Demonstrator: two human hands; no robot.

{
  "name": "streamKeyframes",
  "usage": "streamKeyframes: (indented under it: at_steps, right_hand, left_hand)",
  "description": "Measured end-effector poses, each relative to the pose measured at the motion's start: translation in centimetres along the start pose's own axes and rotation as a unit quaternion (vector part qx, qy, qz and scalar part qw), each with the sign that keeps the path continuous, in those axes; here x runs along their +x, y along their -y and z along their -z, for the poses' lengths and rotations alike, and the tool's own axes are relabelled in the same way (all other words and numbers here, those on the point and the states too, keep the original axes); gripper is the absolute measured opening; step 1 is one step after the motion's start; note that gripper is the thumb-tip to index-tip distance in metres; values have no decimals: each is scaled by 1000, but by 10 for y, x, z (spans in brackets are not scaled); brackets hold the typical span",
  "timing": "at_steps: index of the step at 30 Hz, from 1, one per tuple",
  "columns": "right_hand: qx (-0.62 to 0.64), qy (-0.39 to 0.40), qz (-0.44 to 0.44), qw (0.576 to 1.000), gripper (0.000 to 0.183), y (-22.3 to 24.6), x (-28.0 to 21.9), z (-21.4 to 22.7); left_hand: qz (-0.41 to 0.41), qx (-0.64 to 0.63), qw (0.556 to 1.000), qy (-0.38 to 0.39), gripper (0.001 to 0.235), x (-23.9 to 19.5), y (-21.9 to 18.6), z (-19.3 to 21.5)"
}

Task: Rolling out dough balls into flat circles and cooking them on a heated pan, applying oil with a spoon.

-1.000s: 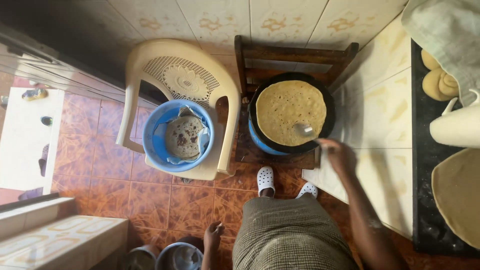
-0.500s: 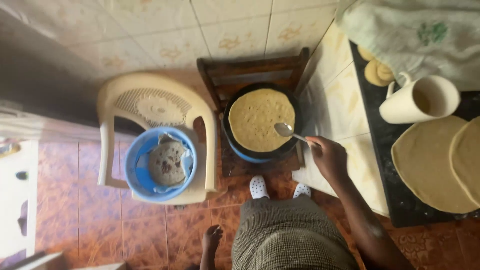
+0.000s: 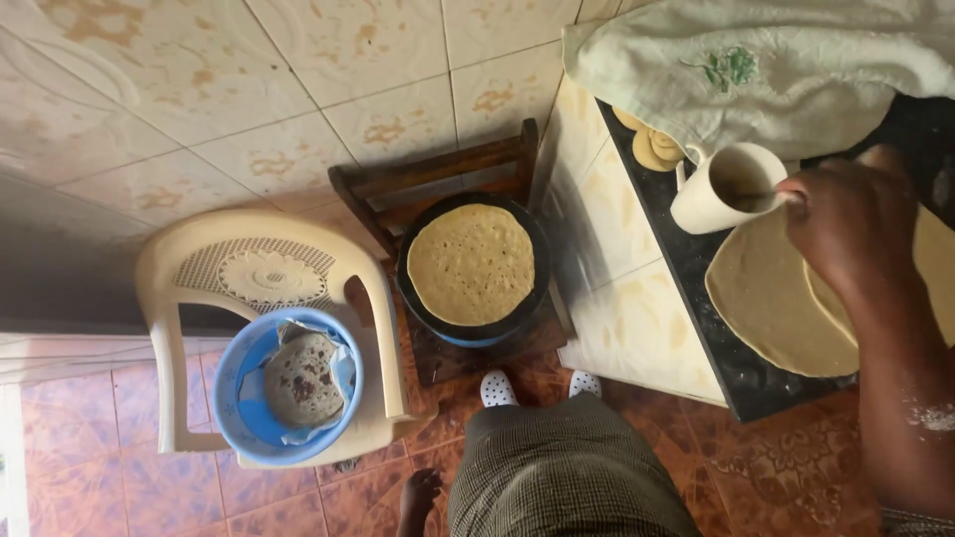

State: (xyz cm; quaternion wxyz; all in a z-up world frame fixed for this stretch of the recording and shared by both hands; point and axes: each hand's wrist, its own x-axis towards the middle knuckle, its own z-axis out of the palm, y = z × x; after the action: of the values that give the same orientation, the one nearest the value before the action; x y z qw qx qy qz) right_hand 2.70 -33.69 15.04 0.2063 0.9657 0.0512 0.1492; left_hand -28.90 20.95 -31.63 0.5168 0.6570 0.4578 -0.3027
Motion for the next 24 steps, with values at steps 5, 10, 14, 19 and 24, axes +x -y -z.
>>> streamKeyframes:
  at_steps: [5,10,14,19,24]
  right_hand:
    - [212,-47,-53,975,27,-19,-22,-10]
    - [414,-43,-190,889,15,-3,-50,-2]
    - [452,-65,-225,861,14,3,-57,-6]
    - [535,-28,-297,790,16,13,-55,8]
    - [603,33,-295,740,20,69,-54,55]
  left_hand:
    - [-64,-13,997,-28,33,10,-12,13]
    - [-13,22,998,-50,38,-9,-30,20]
    - [6,6,999,-45,37,-15,-32,17]
    - [0,53,998,-31,36,-14,-25,10]
    - [9,80,996,-37,32,-25,-23,12]
